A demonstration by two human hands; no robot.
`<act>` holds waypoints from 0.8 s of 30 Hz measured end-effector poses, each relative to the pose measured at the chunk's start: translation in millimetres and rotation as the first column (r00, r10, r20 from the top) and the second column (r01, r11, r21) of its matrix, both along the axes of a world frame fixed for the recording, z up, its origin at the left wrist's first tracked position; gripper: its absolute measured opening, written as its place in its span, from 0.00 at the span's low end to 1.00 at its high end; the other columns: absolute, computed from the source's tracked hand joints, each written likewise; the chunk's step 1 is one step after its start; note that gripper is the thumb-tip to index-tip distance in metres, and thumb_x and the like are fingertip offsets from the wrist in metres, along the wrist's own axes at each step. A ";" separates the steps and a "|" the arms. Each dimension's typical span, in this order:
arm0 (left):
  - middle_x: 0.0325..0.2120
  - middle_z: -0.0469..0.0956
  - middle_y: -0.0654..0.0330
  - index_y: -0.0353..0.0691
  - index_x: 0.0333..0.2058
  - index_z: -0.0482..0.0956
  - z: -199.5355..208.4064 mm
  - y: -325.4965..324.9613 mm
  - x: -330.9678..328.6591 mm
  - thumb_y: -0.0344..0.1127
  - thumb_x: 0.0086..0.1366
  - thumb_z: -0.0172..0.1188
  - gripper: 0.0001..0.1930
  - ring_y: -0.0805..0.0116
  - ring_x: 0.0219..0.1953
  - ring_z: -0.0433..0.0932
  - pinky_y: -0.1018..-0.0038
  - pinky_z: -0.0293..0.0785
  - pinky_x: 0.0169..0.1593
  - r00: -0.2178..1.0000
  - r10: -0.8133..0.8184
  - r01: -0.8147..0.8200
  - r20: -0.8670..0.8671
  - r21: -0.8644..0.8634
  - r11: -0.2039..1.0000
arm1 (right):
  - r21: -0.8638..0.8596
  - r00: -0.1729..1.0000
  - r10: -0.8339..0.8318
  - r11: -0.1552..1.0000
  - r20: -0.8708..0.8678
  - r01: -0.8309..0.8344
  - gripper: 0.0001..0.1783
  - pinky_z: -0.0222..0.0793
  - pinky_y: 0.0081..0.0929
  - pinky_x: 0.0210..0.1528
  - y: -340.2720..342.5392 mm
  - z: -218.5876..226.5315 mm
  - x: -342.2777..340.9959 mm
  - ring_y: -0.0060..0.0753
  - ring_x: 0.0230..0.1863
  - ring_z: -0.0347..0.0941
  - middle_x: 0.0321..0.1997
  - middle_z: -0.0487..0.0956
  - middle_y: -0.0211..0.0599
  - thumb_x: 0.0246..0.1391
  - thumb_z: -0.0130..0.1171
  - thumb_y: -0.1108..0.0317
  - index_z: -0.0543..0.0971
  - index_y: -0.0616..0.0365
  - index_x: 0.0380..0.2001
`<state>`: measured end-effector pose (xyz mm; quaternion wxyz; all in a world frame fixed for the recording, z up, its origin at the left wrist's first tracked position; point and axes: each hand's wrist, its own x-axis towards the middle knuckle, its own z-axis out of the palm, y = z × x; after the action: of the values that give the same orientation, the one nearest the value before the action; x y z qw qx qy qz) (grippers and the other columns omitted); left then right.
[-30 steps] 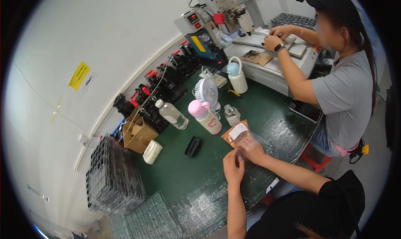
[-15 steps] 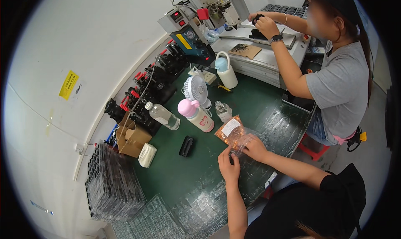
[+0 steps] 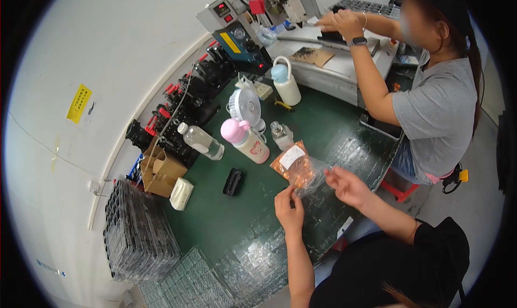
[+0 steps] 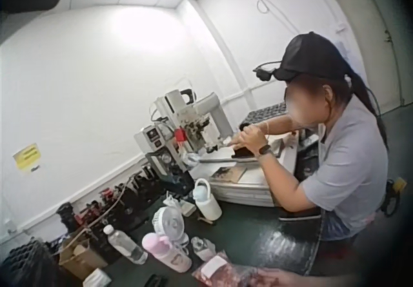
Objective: Assembling small electronic components at a factory workbench.
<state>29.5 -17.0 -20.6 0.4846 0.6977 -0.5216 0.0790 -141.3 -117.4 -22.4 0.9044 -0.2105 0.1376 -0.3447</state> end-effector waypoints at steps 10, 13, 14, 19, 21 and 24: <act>0.35 0.74 0.59 0.33 0.44 0.74 -1.6 -9.3 -33.5 0.23 0.61 0.54 0.12 0.75 0.31 0.74 0.80 0.72 0.34 0.402 -0.480 0.443 -0.780 -0.293 0.847 | 0.589 0.655 -0.080 0.530 0.751 -0.610 0.20 0.81 0.19 0.30 11.0 2.9 24.5 0.30 0.48 0.71 0.54 0.66 0.43 0.63 0.42 0.66 0.60 0.65 0.54; 0.41 0.74 0.60 0.34 0.46 0.75 -3.6 -9.4 -30.3 0.25 0.59 0.57 0.14 0.74 0.38 0.74 0.81 0.72 0.39 0.502 -0.475 0.463 -0.723 -0.239 0.854 | 0.565 0.602 -0.095 0.485 0.793 -0.668 0.22 0.80 0.20 0.28 14.8 0.8 28.9 0.31 0.45 0.73 0.48 0.69 0.44 0.63 0.41 0.65 0.58 0.64 0.57; 0.41 0.74 0.60 0.34 0.46 0.75 -3.1 -8.5 -31.2 0.25 0.59 0.57 0.14 0.74 0.38 0.74 0.81 0.72 0.39 0.503 -0.471 0.461 -0.725 -0.236 0.855 | 0.546 0.569 -0.102 0.460 0.816 -0.700 0.22 0.80 0.20 0.27 16.6 1.4 30.1 0.31 0.43 0.74 0.44 0.71 0.45 0.63 0.41 0.64 0.58 0.64 0.58; 0.42 0.78 0.56 0.36 0.45 0.77 0.8 -4.9 -32.5 0.27 0.59 0.58 0.14 0.69 0.45 0.75 0.75 0.68 0.50 0.595 -0.452 0.442 -0.665 -0.199 0.875 | 0.557 0.591 -0.065 0.431 0.804 -0.710 0.23 0.77 0.20 0.25 26.3 7.6 32.3 0.29 0.38 0.75 0.36 0.73 0.43 0.63 0.41 0.63 0.59 0.63 0.58; 0.41 0.78 0.56 0.35 0.44 0.78 0.1 -4.8 -30.6 0.26 0.59 0.58 0.13 0.68 0.45 0.75 0.76 0.67 0.51 0.611 -0.454 0.437 -0.648 -0.202 0.876 | 0.570 0.608 -0.061 0.433 0.792 -0.699 0.23 0.77 0.19 0.25 28.6 6.8 36.1 0.27 0.36 0.76 0.35 0.73 0.42 0.63 0.41 0.64 0.60 0.64 0.58; 0.40 0.79 0.56 0.35 0.42 0.78 3.7 -5.2 -33.8 0.26 0.59 0.58 0.11 0.68 0.46 0.74 0.76 0.66 0.52 0.608 -0.442 0.424 -0.659 -0.201 0.883 | 0.595 0.627 -0.075 0.420 0.776 -0.686 0.22 0.77 0.18 0.25 29.0 -1.2 42.0 0.23 0.32 0.76 0.34 0.73 0.39 0.63 0.42 0.65 0.61 0.66 0.56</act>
<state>-4.3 -22.2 -16.9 0.6555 0.5230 -0.4556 -0.2986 -99.4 -88.4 -23.6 0.9070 0.3966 -0.1122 -0.0869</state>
